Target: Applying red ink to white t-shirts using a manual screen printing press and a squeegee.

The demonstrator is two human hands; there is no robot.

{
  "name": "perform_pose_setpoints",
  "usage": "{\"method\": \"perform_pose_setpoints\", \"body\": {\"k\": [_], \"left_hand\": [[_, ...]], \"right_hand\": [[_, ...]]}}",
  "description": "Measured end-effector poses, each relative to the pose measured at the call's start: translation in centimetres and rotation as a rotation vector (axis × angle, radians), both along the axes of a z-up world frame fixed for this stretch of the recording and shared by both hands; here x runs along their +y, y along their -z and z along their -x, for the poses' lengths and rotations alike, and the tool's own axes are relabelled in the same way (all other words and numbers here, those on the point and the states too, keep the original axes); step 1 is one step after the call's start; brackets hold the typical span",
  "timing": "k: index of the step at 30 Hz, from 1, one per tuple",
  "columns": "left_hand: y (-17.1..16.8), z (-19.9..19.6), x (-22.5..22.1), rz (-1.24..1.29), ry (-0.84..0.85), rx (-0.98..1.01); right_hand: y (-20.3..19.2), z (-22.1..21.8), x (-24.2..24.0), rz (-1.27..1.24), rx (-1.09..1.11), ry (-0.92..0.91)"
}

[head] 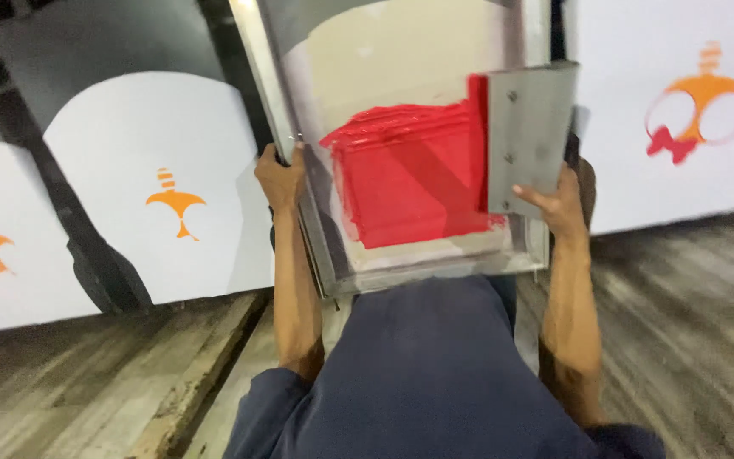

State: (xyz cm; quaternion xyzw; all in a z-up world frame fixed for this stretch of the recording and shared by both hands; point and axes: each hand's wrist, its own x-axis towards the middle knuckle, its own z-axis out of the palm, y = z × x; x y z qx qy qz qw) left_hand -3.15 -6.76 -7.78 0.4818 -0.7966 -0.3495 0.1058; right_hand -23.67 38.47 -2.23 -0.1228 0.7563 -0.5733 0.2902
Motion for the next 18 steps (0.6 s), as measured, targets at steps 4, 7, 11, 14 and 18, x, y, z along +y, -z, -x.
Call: {"method": "perform_pose_setpoints", "body": {"k": [4,7,11,14,18], "left_hand": [[-1.5,1.3,-2.9,0.148,0.24,0.111],[-2.5,1.9,-1.5,0.134,0.17,0.106],[-5.2,3.8,-1.9,0.018,0.139,-0.016],[-4.0,3.4,-1.9,-0.02,0.229,-0.136],[-5.3,4.9,-3.3,0.059,0.216,-0.06]], "right_hand": [[-3.0,1.2,-1.8,-0.128,-0.015,-0.08],[-4.4,4.1,-5.4,-0.337,0.249,-0.274],[-6.6,5.8,-9.4,-0.674,0.632,-0.506],[-6.4,7.0,-12.0,-0.563,1.087,-0.609],[-3.9,8.4,-14.6,-0.881,1.244,-0.743]]}}
